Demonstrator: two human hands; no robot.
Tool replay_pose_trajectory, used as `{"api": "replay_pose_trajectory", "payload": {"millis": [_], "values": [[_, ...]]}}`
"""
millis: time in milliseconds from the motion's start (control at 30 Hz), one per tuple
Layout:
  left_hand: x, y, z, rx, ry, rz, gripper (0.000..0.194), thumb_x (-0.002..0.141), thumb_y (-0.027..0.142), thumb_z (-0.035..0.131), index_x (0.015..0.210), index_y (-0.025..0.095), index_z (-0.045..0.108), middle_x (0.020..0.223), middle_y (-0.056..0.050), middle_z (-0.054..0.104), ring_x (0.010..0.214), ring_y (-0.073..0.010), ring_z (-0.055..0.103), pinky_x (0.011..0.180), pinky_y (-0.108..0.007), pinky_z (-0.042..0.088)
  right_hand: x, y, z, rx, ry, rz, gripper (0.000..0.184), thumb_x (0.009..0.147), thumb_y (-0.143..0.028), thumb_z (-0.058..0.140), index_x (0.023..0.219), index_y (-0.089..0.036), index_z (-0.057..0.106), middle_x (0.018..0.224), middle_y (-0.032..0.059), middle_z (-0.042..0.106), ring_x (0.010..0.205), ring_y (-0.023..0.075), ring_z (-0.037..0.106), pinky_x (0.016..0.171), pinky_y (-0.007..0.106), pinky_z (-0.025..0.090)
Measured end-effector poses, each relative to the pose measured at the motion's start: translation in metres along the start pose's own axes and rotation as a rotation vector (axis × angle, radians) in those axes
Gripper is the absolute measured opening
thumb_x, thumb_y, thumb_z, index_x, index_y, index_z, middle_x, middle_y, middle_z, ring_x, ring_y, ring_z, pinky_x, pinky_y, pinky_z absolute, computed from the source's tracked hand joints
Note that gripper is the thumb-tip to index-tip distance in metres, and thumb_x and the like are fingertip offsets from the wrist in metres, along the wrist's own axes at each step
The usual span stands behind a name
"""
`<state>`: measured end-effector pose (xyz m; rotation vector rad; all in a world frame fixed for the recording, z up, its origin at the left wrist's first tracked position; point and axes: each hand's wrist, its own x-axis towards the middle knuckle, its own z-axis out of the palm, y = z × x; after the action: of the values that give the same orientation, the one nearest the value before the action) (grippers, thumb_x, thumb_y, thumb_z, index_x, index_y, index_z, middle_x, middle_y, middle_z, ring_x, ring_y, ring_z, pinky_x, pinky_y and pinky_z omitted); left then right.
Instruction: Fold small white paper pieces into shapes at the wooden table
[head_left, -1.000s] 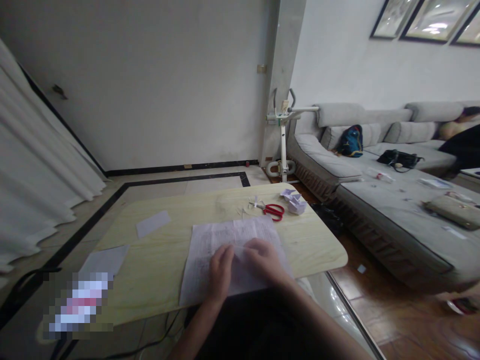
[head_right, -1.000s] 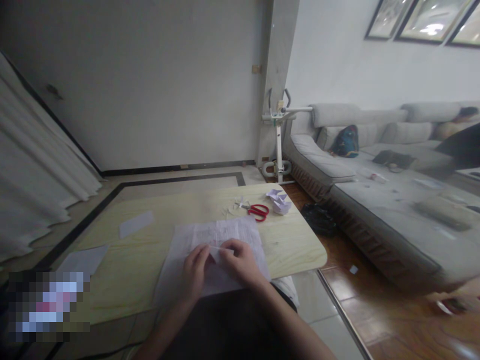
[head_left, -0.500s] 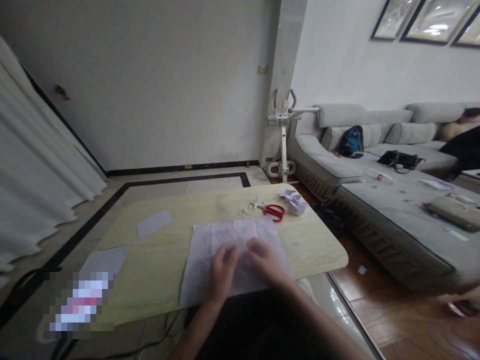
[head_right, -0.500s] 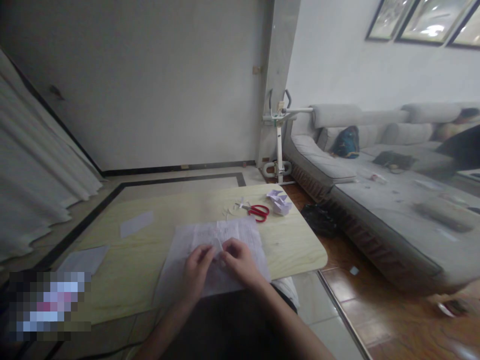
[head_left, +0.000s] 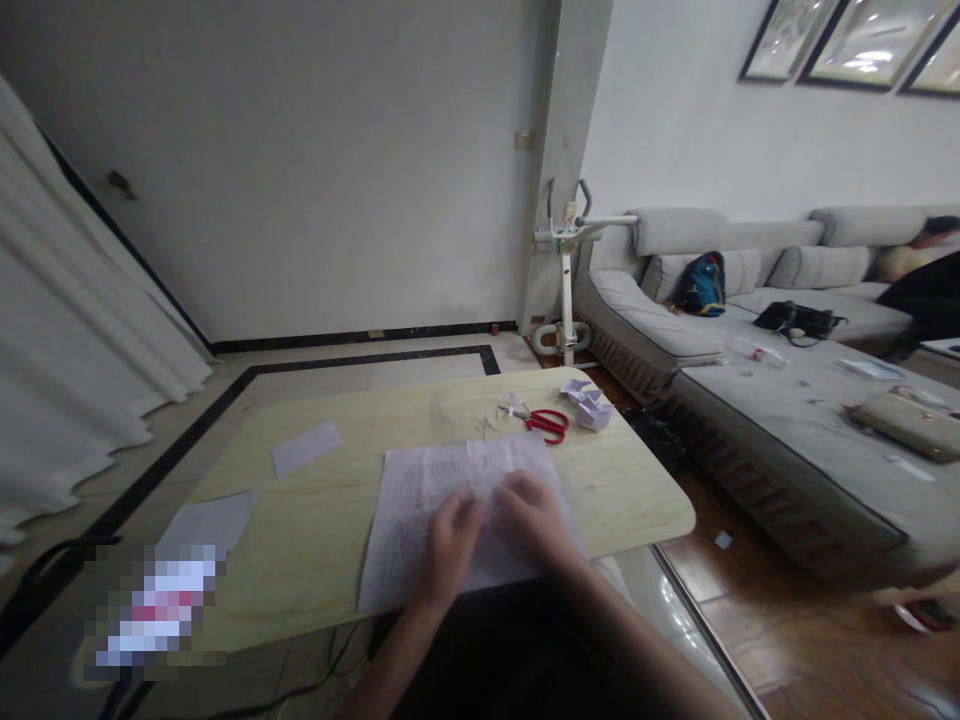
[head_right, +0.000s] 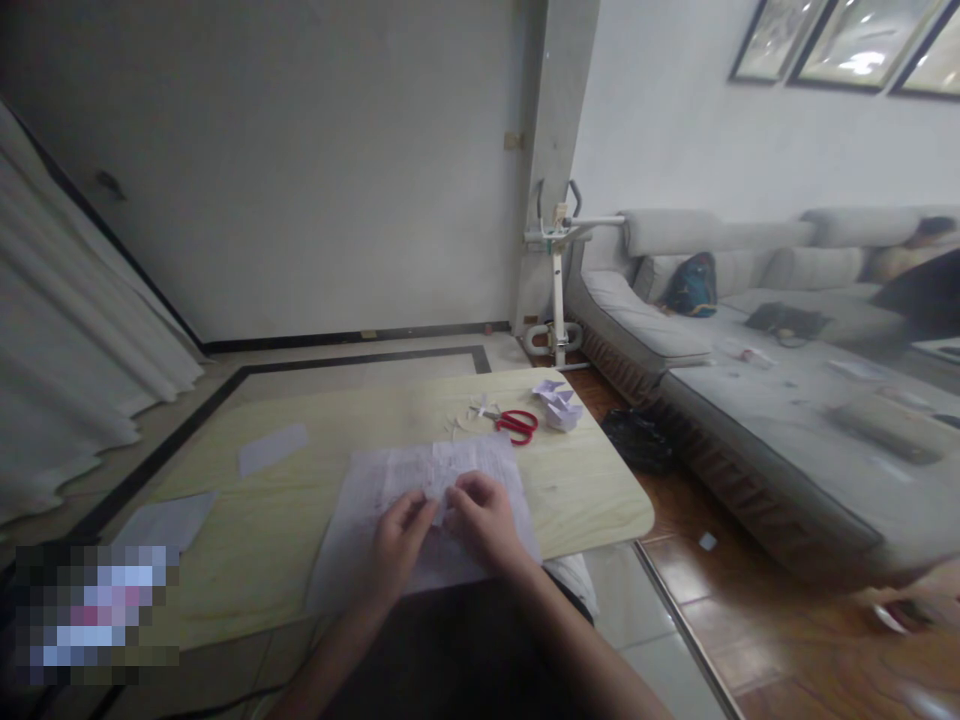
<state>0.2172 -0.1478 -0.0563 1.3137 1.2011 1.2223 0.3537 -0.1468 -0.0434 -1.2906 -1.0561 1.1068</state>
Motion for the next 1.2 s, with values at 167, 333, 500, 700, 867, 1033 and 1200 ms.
{"api": "replay_pose_trajectory", "payload": {"millis": [167,333,500,700,867,1033,1200], "values": [[0.001,-0.006,0.002,-0.010,-0.033,0.001,0.025,0.080,0.042,0.066,0.076,0.018,0.066,0.072,-0.002,0.068,0.070,-0.0203,0.066,0.063,-0.026,0.052,-0.001,0.001,0.001,0.049,0.000,0.022,0.014,0.071,-0.032,0.061,0.066,-0.022,0.054,0.057,-0.0031,0.055,0.052,0.0143,0.052,0.047,0.024,0.042],[0.000,-0.010,0.002,-0.015,-0.039,-0.016,0.025,0.080,0.042,0.066,0.077,0.017,0.067,0.072,-0.003,0.069,0.068,-0.0207,0.066,0.060,-0.026,0.051,0.001,0.006,-0.002,0.065,-0.011,0.017,0.018,0.073,-0.035,0.060,0.064,-0.022,0.052,0.055,-0.0039,0.051,0.050,0.0130,0.047,0.045,0.022,0.039],[0.000,-0.011,0.000,-0.030,-0.024,-0.030,0.029,0.080,0.046,0.064,0.074,0.017,0.067,0.069,-0.001,0.067,0.064,-0.0185,0.064,0.057,-0.024,0.050,0.001,0.007,-0.002,0.059,-0.021,-0.001,0.016,0.071,-0.031,0.058,0.061,-0.022,0.049,0.053,-0.0048,0.048,0.048,0.0124,0.044,0.044,0.022,0.037],[0.001,-0.011,0.001,-0.046,-0.029,-0.031,0.030,0.078,0.047,0.067,0.074,0.017,0.068,0.068,-0.002,0.067,0.061,-0.0185,0.064,0.056,-0.025,0.052,0.001,0.007,-0.002,0.031,-0.030,-0.026,0.021,0.075,-0.034,0.058,0.060,-0.022,0.049,0.054,-0.0048,0.047,0.050,0.0128,0.044,0.046,0.023,0.036],[0.001,-0.007,0.000,-0.041,0.005,-0.038,0.032,0.080,0.047,0.064,0.085,0.016,0.070,0.079,-0.005,0.072,0.070,-0.0223,0.068,0.060,-0.028,0.055,0.002,0.009,-0.005,-0.011,-0.012,-0.066,0.029,0.079,-0.040,0.059,0.059,-0.021,0.048,0.055,-0.0048,0.045,0.052,0.0125,0.042,0.046,0.023,0.033],[0.000,-0.006,-0.001,-0.029,0.002,-0.033,0.031,0.081,0.046,0.064,0.084,0.016,0.070,0.080,-0.006,0.073,0.074,-0.0235,0.069,0.064,-0.029,0.055,0.003,0.011,-0.005,0.001,-0.003,-0.066,0.030,0.082,-0.038,0.057,0.059,-0.022,0.046,0.054,-0.0052,0.042,0.050,0.0117,0.040,0.044,0.022,0.031],[0.000,-0.009,-0.001,-0.031,-0.028,-0.042,0.031,0.083,0.046,0.063,0.086,0.016,0.070,0.068,-0.003,0.070,0.060,-0.0197,0.066,0.056,-0.027,0.053,0.005,0.018,-0.006,-0.008,-0.034,-0.078,0.034,0.087,-0.042,0.049,0.060,-0.022,0.044,0.053,-0.0047,0.042,0.048,0.0120,0.040,0.044,0.023,0.033]]}}
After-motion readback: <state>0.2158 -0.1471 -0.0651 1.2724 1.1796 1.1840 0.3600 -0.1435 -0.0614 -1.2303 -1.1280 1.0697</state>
